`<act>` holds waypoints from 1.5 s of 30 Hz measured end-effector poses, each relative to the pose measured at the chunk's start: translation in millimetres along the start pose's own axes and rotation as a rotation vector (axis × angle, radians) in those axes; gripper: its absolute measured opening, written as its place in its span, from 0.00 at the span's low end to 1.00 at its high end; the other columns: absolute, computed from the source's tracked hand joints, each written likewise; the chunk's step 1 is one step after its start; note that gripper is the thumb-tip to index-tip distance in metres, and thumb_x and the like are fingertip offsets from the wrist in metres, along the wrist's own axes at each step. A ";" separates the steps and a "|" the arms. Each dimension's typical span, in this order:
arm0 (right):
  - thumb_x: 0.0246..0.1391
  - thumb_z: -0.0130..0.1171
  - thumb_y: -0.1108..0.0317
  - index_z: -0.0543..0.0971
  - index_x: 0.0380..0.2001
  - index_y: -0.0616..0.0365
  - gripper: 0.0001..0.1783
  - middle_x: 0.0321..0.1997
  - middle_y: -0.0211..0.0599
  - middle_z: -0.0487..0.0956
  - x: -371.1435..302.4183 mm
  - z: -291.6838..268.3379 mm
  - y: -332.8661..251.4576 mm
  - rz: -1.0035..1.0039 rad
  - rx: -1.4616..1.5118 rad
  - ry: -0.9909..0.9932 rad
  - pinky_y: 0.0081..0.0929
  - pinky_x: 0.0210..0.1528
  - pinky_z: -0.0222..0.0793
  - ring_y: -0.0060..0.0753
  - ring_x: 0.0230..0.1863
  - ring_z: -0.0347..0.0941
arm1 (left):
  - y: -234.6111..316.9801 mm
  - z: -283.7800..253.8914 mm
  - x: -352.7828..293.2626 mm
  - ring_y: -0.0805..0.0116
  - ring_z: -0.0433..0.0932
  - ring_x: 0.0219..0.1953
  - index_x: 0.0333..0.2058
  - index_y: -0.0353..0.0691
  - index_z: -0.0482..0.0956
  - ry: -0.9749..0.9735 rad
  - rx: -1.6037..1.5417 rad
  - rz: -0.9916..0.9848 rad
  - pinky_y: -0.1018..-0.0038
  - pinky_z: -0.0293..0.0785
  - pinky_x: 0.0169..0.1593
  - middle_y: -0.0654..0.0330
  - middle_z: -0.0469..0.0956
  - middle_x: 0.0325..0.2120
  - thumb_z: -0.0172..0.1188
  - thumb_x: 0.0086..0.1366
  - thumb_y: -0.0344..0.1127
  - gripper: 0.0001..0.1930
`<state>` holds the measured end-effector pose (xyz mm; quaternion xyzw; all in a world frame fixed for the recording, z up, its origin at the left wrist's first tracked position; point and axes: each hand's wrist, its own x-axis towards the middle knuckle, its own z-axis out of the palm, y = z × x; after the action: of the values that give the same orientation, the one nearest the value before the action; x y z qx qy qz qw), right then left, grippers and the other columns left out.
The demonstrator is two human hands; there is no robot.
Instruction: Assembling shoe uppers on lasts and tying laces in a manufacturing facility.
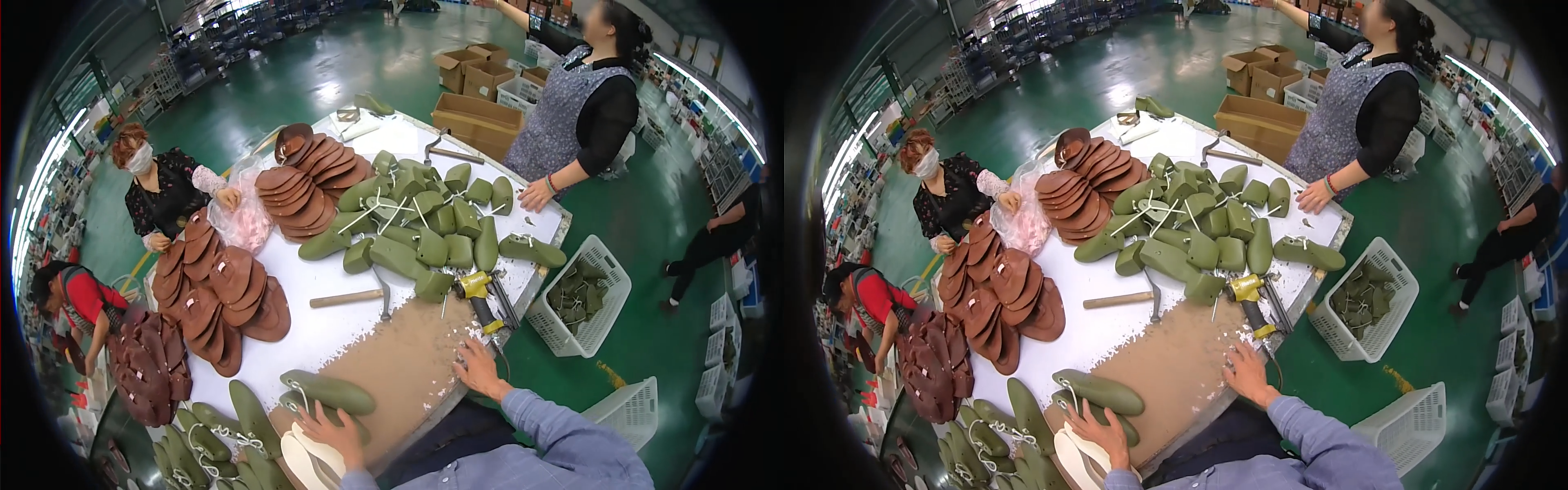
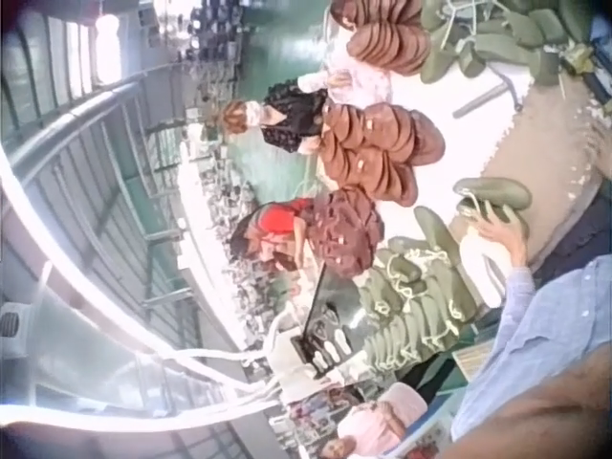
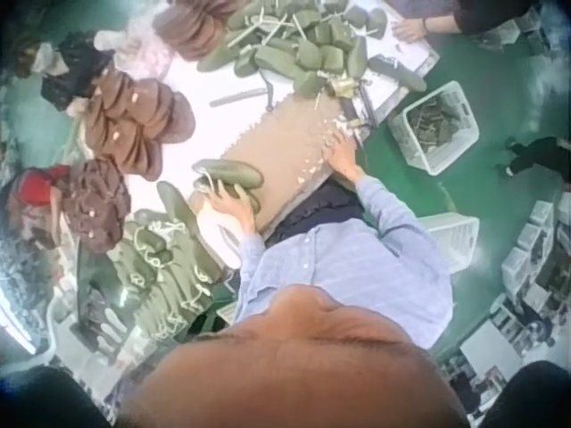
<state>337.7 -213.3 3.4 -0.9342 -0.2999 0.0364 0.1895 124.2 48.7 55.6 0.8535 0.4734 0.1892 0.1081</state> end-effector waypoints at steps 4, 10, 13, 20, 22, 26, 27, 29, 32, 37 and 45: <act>0.54 0.57 0.57 0.77 0.47 0.61 0.22 0.50 0.50 0.76 52.9 -23.0 -21.8 0.273 0.424 -0.230 0.41 0.56 0.66 0.52 0.52 0.71 | 19.7 -15.4 -20.8 0.38 0.50 0.65 0.51 0.35 0.71 -0.036 -0.208 0.063 0.45 0.47 0.65 0.44 0.58 0.61 0.61 0.54 0.33 0.24; 0.57 0.55 0.59 0.76 0.46 0.64 0.20 0.47 0.52 0.78 186.4 -59.5 -19.3 0.093 0.542 0.148 0.37 0.52 0.69 0.51 0.50 0.74 | 13.5 -6.9 -48.0 0.43 0.69 0.53 0.51 0.29 0.71 0.002 -0.308 0.157 0.55 0.64 0.58 0.42 0.72 0.49 0.58 0.62 0.36 0.22; 0.57 0.54 0.56 0.77 0.46 0.64 0.22 0.46 0.52 0.78 266.5 -54.1 3.9 0.222 0.523 0.287 0.41 0.53 0.68 0.52 0.49 0.74 | 19.2 4.5 -56.6 0.52 0.73 0.50 0.50 0.29 0.72 -0.133 -0.540 -0.173 0.63 0.68 0.55 0.44 0.74 0.46 0.55 0.63 0.27 0.17; 0.57 0.48 0.44 0.80 0.32 0.60 0.27 0.34 0.46 0.81 360.5 -15.3 35.5 0.354 0.324 0.091 0.45 0.43 0.68 0.56 0.40 0.76 | 82.4 -12.5 -46.0 0.59 0.76 0.46 0.52 0.29 0.70 -0.013 -0.560 -0.444 0.69 0.71 0.51 0.48 0.76 0.44 0.53 0.66 0.27 0.16; 0.58 0.49 0.50 0.77 0.27 0.62 0.23 0.26 0.47 0.78 349.7 -44.6 6.1 0.346 0.484 0.096 0.43 0.37 0.68 0.53 0.33 0.75 | 89.3 -12.0 -54.5 0.62 0.76 0.45 0.51 0.29 0.70 -0.024 -0.620 -0.608 0.69 0.71 0.50 0.49 0.76 0.43 0.54 0.65 0.28 0.17; 0.59 0.50 0.61 0.73 0.20 0.62 0.18 0.17 0.40 0.70 309.4 -129.2 -20.9 0.219 0.943 0.161 0.28 0.27 0.62 0.35 0.22 0.67 | 104.9 -14.6 -44.9 0.65 0.76 0.45 0.51 0.29 0.70 -0.064 -0.604 -0.611 0.70 0.72 0.49 0.50 0.77 0.43 0.56 0.66 0.32 0.18; 0.58 0.50 0.65 0.71 0.17 0.61 0.17 0.16 0.37 0.67 295.9 -155.9 -22.3 0.149 0.946 0.187 0.24 0.25 0.58 0.30 0.19 0.63 | 101.1 -3.9 -38.1 0.61 0.75 0.47 0.51 0.31 0.69 -0.115 -0.699 -0.585 0.66 0.70 0.52 0.49 0.75 0.45 0.57 0.62 0.29 0.18; 0.57 0.51 0.66 0.69 0.15 0.61 0.17 0.15 0.38 0.65 263.1 -195.8 -39.2 -0.042 0.874 0.199 0.27 0.23 0.57 0.31 0.18 0.62 | 102.7 2.0 -31.9 0.57 0.74 0.49 0.51 0.32 0.68 -0.176 -0.784 -0.563 0.63 0.67 0.56 0.49 0.73 0.46 0.58 0.59 0.25 0.20; 0.54 0.54 0.69 0.66 0.13 0.61 0.18 0.14 0.38 0.62 219.5 -213.3 -71.7 -0.410 0.831 0.104 0.34 0.21 0.54 0.36 0.16 0.58 | 126.7 -7.8 2.9 0.63 0.77 0.44 0.55 0.32 0.64 -0.199 -0.835 -0.215 0.69 0.71 0.51 0.51 0.75 0.44 0.58 0.59 0.25 0.24; 0.55 0.54 0.70 0.67 0.14 0.62 0.17 0.14 0.41 0.64 139.7 -156.3 -104.7 -0.502 0.922 -0.282 0.35 0.20 0.55 0.40 0.16 0.60 | 164.3 -41.5 16.2 0.49 0.66 0.58 0.62 0.35 0.58 -0.535 -0.686 0.077 0.60 0.62 0.61 0.45 0.67 0.56 0.66 0.49 0.38 0.42; 0.63 0.49 0.63 0.72 0.24 0.61 0.16 0.20 0.26 0.70 95.7 -69.9 -111.6 0.045 1.145 -0.505 0.20 0.30 0.61 0.17 0.26 0.63 | 142.7 -9.8 -6.9 0.51 0.67 0.57 0.61 0.39 0.61 -0.461 -0.853 0.106 0.63 0.64 0.59 0.49 0.66 0.55 0.63 0.56 0.36 0.34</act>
<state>367.6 -98.1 114.5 -0.6532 -0.2489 0.4150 0.5824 226.3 -32.5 114.9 0.7758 0.2733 0.1776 0.5403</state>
